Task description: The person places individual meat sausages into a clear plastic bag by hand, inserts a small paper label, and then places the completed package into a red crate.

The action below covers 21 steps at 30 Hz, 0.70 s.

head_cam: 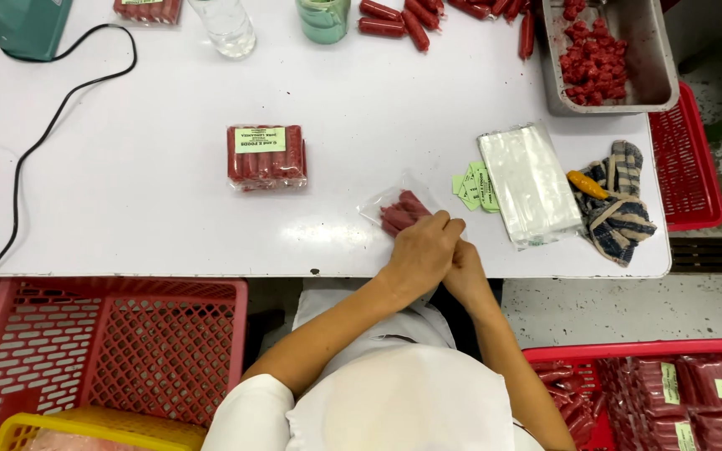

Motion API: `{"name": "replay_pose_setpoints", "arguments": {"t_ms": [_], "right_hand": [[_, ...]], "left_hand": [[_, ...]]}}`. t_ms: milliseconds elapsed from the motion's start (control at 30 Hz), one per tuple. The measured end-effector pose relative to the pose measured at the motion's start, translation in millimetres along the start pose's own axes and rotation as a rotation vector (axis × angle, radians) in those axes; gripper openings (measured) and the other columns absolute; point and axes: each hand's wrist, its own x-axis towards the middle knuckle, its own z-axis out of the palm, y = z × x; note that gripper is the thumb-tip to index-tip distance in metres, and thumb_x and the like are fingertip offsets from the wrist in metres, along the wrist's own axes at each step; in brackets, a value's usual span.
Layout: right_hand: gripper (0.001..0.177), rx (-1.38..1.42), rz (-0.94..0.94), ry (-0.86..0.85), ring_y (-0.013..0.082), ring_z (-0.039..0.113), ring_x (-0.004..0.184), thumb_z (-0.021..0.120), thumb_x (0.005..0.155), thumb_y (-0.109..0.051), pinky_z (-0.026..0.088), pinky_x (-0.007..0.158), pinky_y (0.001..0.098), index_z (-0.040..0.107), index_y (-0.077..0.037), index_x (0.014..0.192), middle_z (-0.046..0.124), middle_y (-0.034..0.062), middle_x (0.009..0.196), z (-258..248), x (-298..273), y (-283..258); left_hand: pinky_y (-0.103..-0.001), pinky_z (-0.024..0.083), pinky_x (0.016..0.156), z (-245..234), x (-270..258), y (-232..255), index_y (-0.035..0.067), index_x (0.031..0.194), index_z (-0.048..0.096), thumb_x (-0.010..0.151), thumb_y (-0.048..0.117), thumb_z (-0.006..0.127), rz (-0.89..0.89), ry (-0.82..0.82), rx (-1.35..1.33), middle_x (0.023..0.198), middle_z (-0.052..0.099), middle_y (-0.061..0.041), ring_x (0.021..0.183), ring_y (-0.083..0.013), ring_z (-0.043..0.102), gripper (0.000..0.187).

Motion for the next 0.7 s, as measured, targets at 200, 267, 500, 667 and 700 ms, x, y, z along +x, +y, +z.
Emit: {"name": "replay_pose_setpoints", "arguments": {"t_ms": [200,267,500,667,700], "right_hand": [[0.022,-0.008,0.149,-0.093,0.0369,0.070,0.108,0.065,0.093,-0.005,0.057,0.087,0.0467,0.070,0.000,0.114,0.075,0.0214,0.114,-11.5,-0.1,-60.0],[0.021,-0.008,0.201,-0.113,0.0374,0.072,0.105,0.064,0.093,-0.006,0.057,0.085,0.0466,0.070,0.001,0.111,0.076,0.0222,0.112,-15.3,-0.7,-65.6],[0.028,-0.326,-0.177,0.049,0.0375,0.069,0.113,0.057,0.096,0.001,0.057,0.090,0.0456,0.070,0.001,0.121,0.072,0.0191,0.128,-3.7,3.8,-49.8],[0.023,-0.478,-0.280,0.125,0.0363,0.073,0.103,0.063,0.095,-0.005,0.059,0.085,0.0462,0.070,-0.003,0.116,0.074,0.0178,0.119,-3.3,29.3,17.7],[0.028,-0.433,-0.231,0.065,0.0355,0.073,0.103,0.063,0.096,-0.008,0.058,0.088,0.0464,0.070,-0.006,0.123,0.075,0.0170,0.116,-6.8,31.5,20.8]], "left_hand": [[-0.031,0.048,0.066,-25.4,-6.3,43.4,0.004,0.099,0.063,0.099,0.005,0.047,-0.020,-0.085,-0.129,0.081,0.050,-0.004,0.072,-0.0232,0.058,0.016],[-0.036,0.051,0.068,-46.1,4.5,26.1,0.003,0.099,0.064,0.100,0.009,0.050,-0.049,-0.150,-0.250,0.084,0.054,-0.009,0.077,-0.0297,0.061,0.016],[-0.037,0.054,0.091,-69.8,0.7,-82.9,0.016,0.120,0.070,0.101,0.030,0.062,-0.502,-0.487,-0.212,0.119,0.064,-0.009,0.115,-0.0276,0.061,0.026],[-0.043,0.055,0.088,-66.4,1.5,-89.3,0.013,0.116,0.070,0.098,0.028,0.066,-0.506,-0.487,-0.233,0.108,0.066,-0.010,0.106,-0.0318,0.066,0.023],[-0.043,0.055,0.087,-65.9,2.2,-92.2,0.013,0.111,0.072,0.098,0.026,0.067,-0.518,-0.440,-0.219,0.104,0.067,-0.011,0.102,-0.0321,0.067,0.019]]}}
